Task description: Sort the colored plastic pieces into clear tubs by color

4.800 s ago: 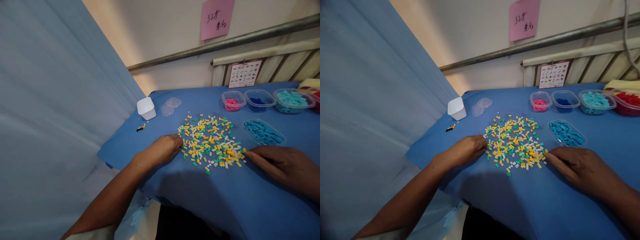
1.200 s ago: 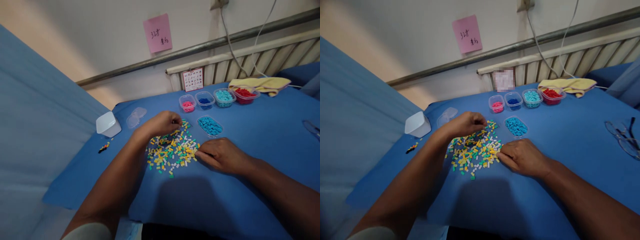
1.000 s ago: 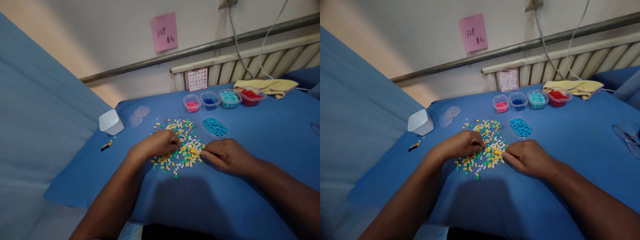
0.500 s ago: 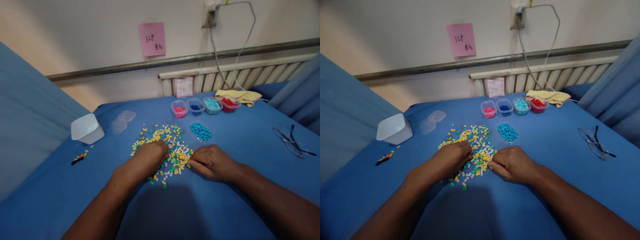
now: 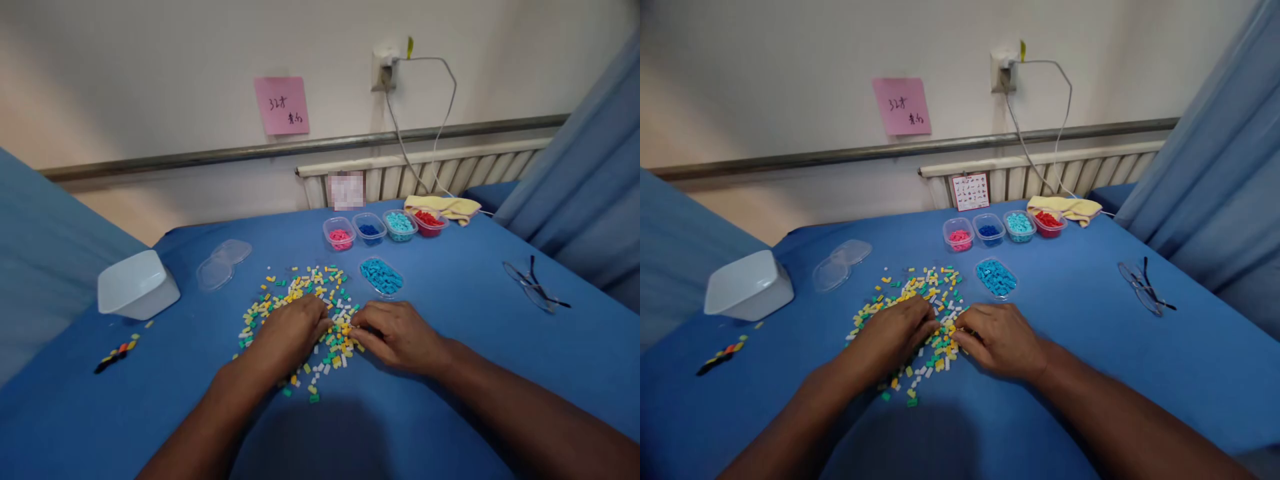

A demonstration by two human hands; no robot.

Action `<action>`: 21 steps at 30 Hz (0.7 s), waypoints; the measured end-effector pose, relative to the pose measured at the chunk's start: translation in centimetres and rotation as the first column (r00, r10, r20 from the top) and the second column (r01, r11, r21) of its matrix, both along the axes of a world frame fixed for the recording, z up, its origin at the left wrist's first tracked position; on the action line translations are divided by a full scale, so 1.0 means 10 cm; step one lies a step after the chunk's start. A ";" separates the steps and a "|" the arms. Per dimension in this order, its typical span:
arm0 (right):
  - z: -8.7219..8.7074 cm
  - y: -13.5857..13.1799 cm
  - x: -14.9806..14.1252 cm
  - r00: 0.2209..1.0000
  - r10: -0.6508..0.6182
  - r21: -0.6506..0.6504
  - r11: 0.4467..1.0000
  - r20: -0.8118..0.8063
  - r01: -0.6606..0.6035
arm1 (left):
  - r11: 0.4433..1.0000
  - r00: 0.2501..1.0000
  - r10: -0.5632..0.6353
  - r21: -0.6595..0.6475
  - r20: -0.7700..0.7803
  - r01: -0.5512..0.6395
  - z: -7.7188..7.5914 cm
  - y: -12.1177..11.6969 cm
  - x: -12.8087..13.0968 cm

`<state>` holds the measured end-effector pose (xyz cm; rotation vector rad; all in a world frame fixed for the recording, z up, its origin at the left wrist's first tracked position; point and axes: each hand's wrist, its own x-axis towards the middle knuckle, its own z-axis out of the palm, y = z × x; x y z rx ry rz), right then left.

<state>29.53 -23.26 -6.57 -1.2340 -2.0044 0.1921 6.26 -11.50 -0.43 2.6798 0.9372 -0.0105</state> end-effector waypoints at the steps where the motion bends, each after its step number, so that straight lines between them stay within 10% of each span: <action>1: 0.00 0.00 -0.01 1.000 -0.002 -0.002 1.000 0.000 0.002 | 1.000 1.000 0.022 -0.004 0.017 -0.022 -0.01 0.01 0.00; 11: 0.05 0.00 -0.14 0.961 -0.059 0.062 0.995 -0.270 0.079 | 0.858 0.754 0.306 -0.512 0.581 0.046 -0.14 -0.38 0.28; 16: 0.05 0.04 0.09 0.983 -0.118 0.067 0.989 -0.142 0.129 | 0.945 0.793 0.176 -0.325 0.583 0.029 -0.15 -0.35 0.25; 21: 0.00 0.17 0.54 0.866 -0.486 0.034 0.874 0.122 0.485 | 0.955 0.809 -0.266 0.027 0.523 0.297 -0.02 -0.50 0.15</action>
